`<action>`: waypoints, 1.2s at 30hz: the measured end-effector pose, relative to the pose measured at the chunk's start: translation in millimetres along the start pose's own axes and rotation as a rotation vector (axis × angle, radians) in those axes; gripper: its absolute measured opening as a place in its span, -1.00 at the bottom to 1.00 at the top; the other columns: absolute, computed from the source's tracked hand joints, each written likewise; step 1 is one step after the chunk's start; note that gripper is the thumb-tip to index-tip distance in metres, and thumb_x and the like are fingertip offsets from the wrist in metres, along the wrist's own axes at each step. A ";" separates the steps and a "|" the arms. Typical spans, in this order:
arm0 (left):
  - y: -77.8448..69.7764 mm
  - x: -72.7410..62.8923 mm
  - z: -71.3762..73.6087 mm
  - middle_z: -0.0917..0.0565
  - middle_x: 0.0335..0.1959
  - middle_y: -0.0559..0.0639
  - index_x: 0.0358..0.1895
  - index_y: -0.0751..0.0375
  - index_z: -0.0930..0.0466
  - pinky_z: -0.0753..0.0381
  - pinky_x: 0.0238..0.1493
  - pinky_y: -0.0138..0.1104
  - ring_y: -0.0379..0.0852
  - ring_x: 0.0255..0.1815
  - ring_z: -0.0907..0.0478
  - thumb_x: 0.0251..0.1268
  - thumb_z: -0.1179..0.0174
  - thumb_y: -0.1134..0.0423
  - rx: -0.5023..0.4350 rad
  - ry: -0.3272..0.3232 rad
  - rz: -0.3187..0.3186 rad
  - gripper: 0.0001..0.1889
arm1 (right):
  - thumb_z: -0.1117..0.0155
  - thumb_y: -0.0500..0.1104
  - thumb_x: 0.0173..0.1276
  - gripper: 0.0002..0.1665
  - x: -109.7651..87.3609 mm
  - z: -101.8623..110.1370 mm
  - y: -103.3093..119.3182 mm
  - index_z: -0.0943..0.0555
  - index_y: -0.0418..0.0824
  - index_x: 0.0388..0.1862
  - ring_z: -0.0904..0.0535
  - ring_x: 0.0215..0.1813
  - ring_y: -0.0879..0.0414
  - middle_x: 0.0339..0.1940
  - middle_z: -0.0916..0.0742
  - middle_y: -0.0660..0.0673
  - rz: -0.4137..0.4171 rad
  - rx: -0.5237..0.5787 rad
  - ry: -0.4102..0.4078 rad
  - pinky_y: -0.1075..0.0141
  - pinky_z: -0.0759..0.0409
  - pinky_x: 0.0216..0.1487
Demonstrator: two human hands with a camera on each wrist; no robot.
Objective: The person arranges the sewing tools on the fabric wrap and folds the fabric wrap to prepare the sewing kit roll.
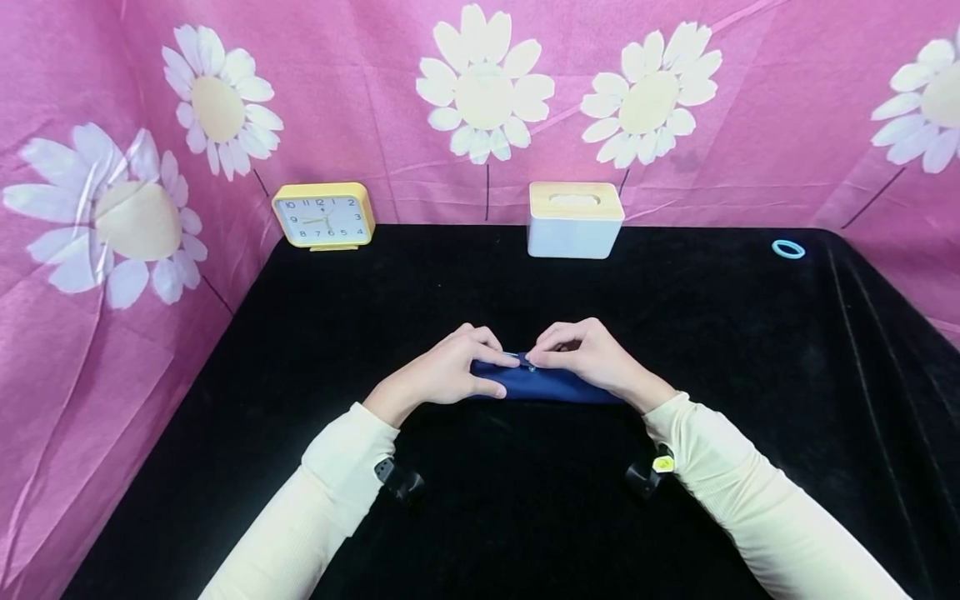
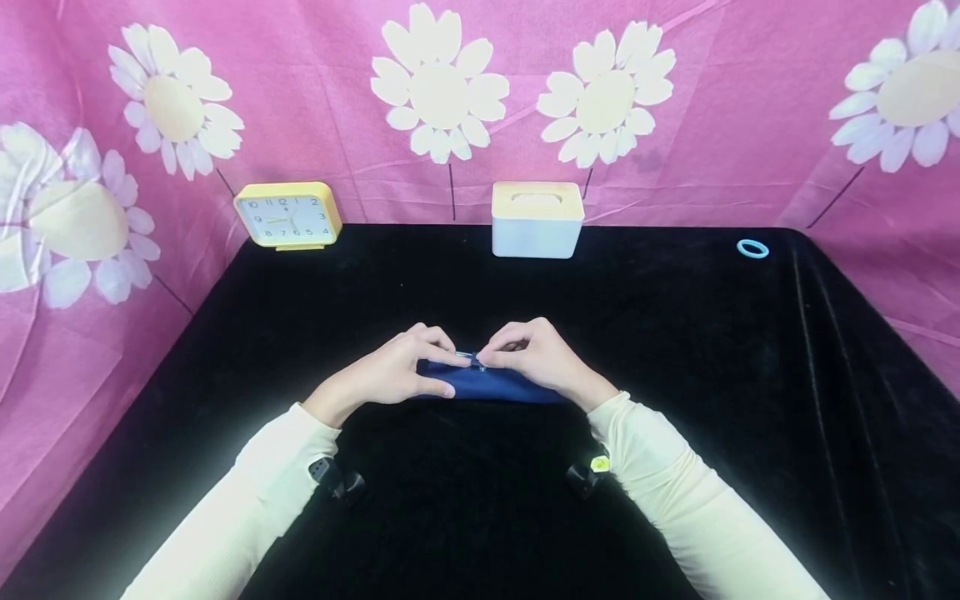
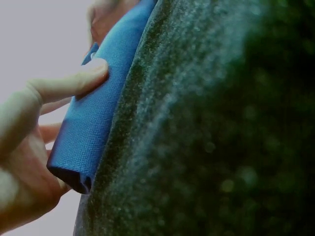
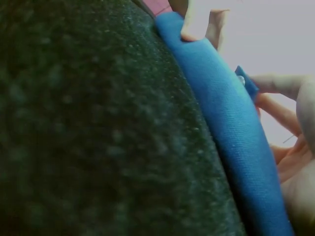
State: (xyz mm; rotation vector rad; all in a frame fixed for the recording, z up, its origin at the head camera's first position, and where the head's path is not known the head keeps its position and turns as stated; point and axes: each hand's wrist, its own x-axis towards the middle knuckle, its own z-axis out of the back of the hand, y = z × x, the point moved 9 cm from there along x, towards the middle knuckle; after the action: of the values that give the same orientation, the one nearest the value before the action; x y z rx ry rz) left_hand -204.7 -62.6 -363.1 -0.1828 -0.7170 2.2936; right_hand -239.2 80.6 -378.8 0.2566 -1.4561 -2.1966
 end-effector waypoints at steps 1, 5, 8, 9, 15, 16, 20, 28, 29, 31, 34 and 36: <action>0.1 0.5 -0.4 -0.63 0.02 -0.03 0.16 0.06 -0.71 -0.41 0.09 -0.25 -0.07 0.03 -0.40 0.20 -0.45 0.13 -0.001 -0.001 -0.002 -0.56 | -0.48 -0.25 0.24 -0.88 0.0 0.0 -0.4 -0.81 -0.26 -0.26 -0.69 -0.21 0.22 -0.22 -0.78 -0.18 -0.011 -0.003 0.009 0.43 -0.62 -0.16; 1.4 2.8 -2.2 -0.65 0.02 -0.01 0.15 0.07 -0.72 -0.40 0.08 -0.26 -0.06 0.02 -0.40 0.19 -0.45 0.14 -0.007 -0.002 -0.008 -0.58 | -0.47 -0.22 0.25 -0.84 -0.1 0.0 -1.3 -0.79 -0.25 -0.19 -0.70 -0.17 0.21 -0.15 -0.80 -0.15 -0.048 -0.040 0.042 0.41 -0.62 -0.14; 3.3 3.7 -2.5 -0.65 0.02 -0.01 0.13 0.08 -0.73 -0.41 0.06 -0.26 -0.07 0.01 -0.40 0.19 -0.45 0.15 -0.018 -0.003 0.003 -0.58 | -0.45 -0.19 0.28 -0.78 -0.1 -0.3 -2.7 -0.78 -0.22 -0.11 -0.68 -0.20 0.19 -0.14 -0.80 -0.12 -0.073 -0.086 0.060 0.40 -0.60 -0.15; 4.0 3.8 -2.4 -0.65 0.02 -0.01 0.13 0.09 -0.73 -0.41 0.06 -0.26 -0.07 0.01 -0.40 0.19 -0.45 0.15 -0.023 -0.003 0.009 -0.59 | -0.45 -0.17 0.29 -0.76 0.1 -0.5 -3.5 -0.77 -0.22 -0.09 -0.68 -0.20 0.19 -0.14 -0.81 -0.12 -0.081 -0.099 0.067 0.40 -0.60 -0.15; 7.2 3.5 -2.1 -0.64 0.00 0.00 0.13 0.10 -0.73 -0.41 0.07 -0.22 -0.06 0.03 -0.40 0.20 -0.45 0.15 -0.071 0.009 0.062 -0.60 | -0.45 -0.14 0.29 -0.71 1.4 -1.5 -5.1 -0.77 -0.22 -0.04 -0.66 -0.21 0.16 -0.10 -0.81 -0.16 -0.125 -0.139 0.084 0.39 -0.57 -0.16; 7.9 3.4 -2.3 -0.64 0.00 0.00 0.13 0.09 -0.73 -0.41 0.07 -0.22 -0.06 0.04 -0.39 0.20 -0.45 0.15 -0.076 0.012 0.071 -0.59 | -0.46 -0.15 0.28 -0.71 1.6 -1.4 -4.7 -0.77 -0.23 -0.05 -0.65 -0.22 0.16 -0.10 -0.82 -0.16 -0.129 -0.143 0.080 0.39 -0.56 -0.17; 10.9 3.3 -3.1 -0.63 0.00 -0.01 0.14 0.07 -0.73 -0.40 0.08 -0.21 -0.05 0.05 -0.38 0.20 -0.45 0.14 -0.086 0.016 0.092 -0.59 | -0.48 -0.20 0.22 -0.73 2.6 -1.6 -3.1 -0.78 -0.25 -0.09 -0.63 -0.26 0.15 -0.15 -0.82 -0.17 -0.152 -0.148 0.047 0.39 -0.54 -0.22; 10.1 7.0 -2.3 -0.64 -0.01 -0.01 0.11 0.09 -0.74 -0.41 0.08 -0.22 -0.06 0.04 -0.40 0.19 -0.46 0.14 -0.076 0.004 0.066 -0.60 | -0.50 -0.27 0.13 -0.72 3.1 -1.0 -4.6 -0.77 -0.30 -0.15 -0.56 -0.34 0.14 -0.31 -0.79 -0.12 -0.199 -0.144 -0.015 0.36 -0.50 -0.29; 10.0 7.6 -2.4 -0.64 -0.01 -0.01 0.11 0.08 -0.74 -0.41 0.08 -0.22 -0.06 0.04 -0.40 0.19 -0.46 0.14 -0.076 0.003 0.064 -0.60 | -0.50 -0.27 0.13 -0.73 3.0 -0.3 -5.9 -0.77 -0.30 -0.15 -0.56 -0.34 0.14 -0.32 -0.79 -0.11 -0.203 -0.138 -0.019 0.36 -0.50 -0.29; 10.0 8.1 -3.0 -0.64 -0.01 -0.01 0.12 0.08 -0.73 -0.41 0.09 -0.22 -0.06 0.04 -0.40 0.19 -0.45 0.13 -0.072 0.006 0.063 -0.59 | -0.50 -0.25 0.15 -0.73 2.5 0.7 -8.6 -0.77 -0.29 -0.14 -0.58 -0.33 0.13 -0.33 -0.79 -0.10 -0.208 -0.124 -0.018 0.36 -0.51 -0.27; 12.1 6.4 -3.5 -0.64 0.00 -0.03 0.12 0.05 -0.73 -0.42 0.10 -0.21 -0.06 0.05 -0.41 0.18 -0.46 0.12 -0.065 0.013 0.080 -0.59 | -0.49 -0.18 0.21 -0.71 1.8 -0.6 -11.8 -0.77 -0.25 -0.09 -0.61 -0.27 0.14 -0.26 -0.80 -0.09 -0.199 -0.117 0.026 0.35 -0.53 -0.19; 14.3 3.7 -2.4 -0.64 0.00 -0.03 0.12 0.04 -0.73 -0.44 0.10 -0.20 -0.07 0.05 -0.41 0.17 -0.47 0.11 -0.056 0.016 0.098 -0.58 | -0.48 -0.12 0.24 -0.70 1.3 -1.2 -13.3 -0.77 -0.19 -0.06 -0.64 -0.22 0.14 -0.21 -0.81 -0.08 -0.195 -0.126 0.057 0.34 -0.54 -0.13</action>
State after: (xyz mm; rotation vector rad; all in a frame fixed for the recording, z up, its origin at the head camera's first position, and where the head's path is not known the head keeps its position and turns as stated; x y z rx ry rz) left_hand -215.2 -67.5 -372.7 -0.2673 -0.7805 2.3628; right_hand -243.8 83.1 -391.2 0.4306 -1.3042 -2.4040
